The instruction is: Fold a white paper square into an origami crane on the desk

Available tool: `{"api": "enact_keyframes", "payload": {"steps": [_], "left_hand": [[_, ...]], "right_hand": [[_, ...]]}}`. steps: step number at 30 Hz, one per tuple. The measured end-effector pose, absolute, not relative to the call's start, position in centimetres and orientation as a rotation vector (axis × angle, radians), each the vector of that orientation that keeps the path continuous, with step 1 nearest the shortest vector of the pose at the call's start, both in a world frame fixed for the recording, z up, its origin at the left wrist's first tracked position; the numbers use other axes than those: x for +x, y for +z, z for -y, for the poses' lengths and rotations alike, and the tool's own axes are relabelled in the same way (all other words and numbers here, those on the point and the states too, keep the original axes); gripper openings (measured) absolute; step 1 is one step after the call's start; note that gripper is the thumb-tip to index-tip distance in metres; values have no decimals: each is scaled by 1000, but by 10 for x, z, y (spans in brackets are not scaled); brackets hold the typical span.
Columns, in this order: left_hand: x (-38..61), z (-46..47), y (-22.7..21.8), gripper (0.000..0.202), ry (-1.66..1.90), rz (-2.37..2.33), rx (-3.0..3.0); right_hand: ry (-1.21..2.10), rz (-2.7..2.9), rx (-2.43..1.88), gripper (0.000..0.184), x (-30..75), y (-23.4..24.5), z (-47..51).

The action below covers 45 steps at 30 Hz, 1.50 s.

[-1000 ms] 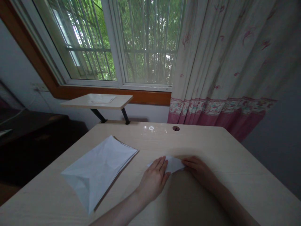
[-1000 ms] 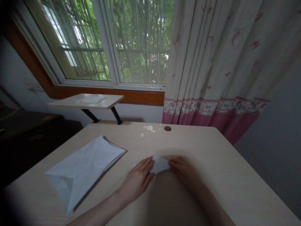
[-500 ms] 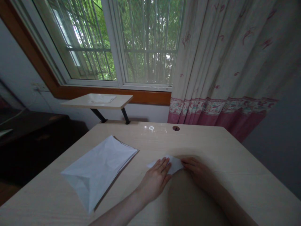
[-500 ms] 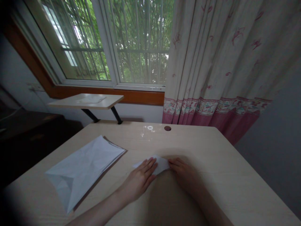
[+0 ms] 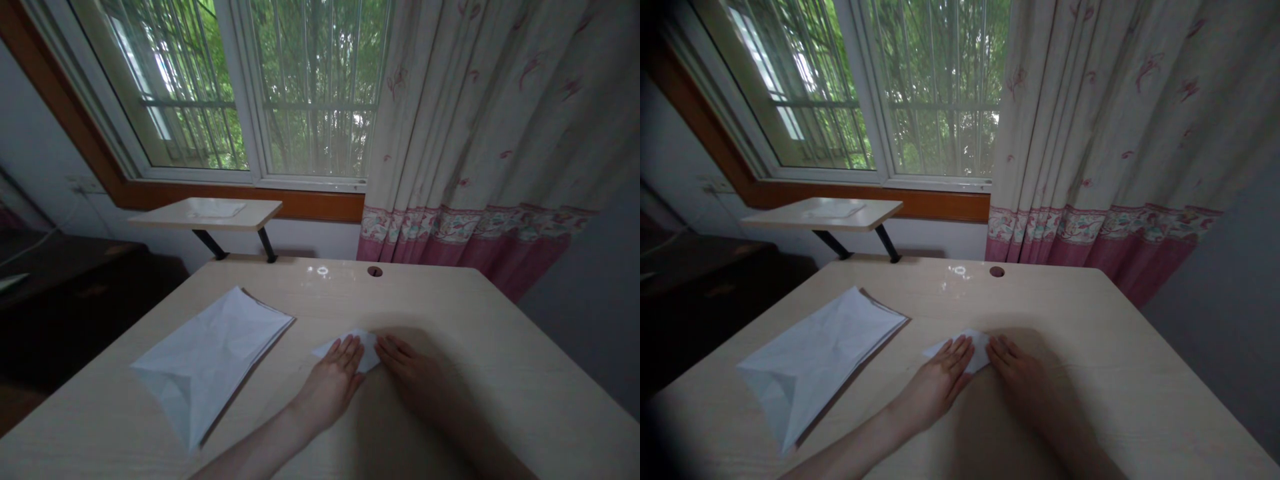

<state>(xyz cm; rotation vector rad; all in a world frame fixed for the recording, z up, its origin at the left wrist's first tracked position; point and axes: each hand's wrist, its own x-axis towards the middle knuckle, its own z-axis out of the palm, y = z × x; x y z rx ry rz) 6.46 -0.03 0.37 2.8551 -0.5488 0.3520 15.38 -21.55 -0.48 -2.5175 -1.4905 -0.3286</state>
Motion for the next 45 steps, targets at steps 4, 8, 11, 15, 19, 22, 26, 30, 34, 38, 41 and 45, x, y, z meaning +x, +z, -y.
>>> {"api": "enact_keyframes", "payload": {"steps": [4, 8, 11, 15, 19, 22, 26, 30, 34, 38, 41, 45], "left_hand": [[63, 2, 3, 44, 326, 544, 2898], [60, 5, -1, 49, 360, 479, 2943], [59, 5, -4, 49, 402, 437, 2979], [60, -2, -2, 39, 462, 462, 2940], [62, -8, 9, 30, 484, 479, 2894], [63, -8, 15, 24, 541, 489, 2861], [63, -7, 12, 18, 618, 543, 2807], [65, -8, 5, 21, 670, 533, 2784], [66, -10, 7, 23, 701, 596, 2789], [67, -9, 12, 21, 656, 594, 2827], [67, -8, 13, 19, 624, 589, 2858], [69, -8, 12, 14, 638, 603, 2860]], "right_hand": [[-344, 1473, -2520, 59, 145, -8, 214], [-442, 1481, -2562, 60, 136, -7, 210], [-436, 1534, -2582, 58, 134, -4, 208], [-419, 1521, -2539, 56, 135, 1, 208], [-422, 1569, -2466, 57, 137, 3, 205], [-391, 1564, -2434, 53, 139, 2, 203], [-370, 1505, -2341, 48, 142, -2, 202], [-308, 1524, -2255, 46, 143, -3, 199], [-269, 1483, -2264, 41, 139, 1, 197], [-245, 1454, -2286, 42, 136, 3, 196], [-246, 1451, -2325, 40, 136, -1, 195], [-273, 1441, -2322, 33, 140, -6, 194]]}}
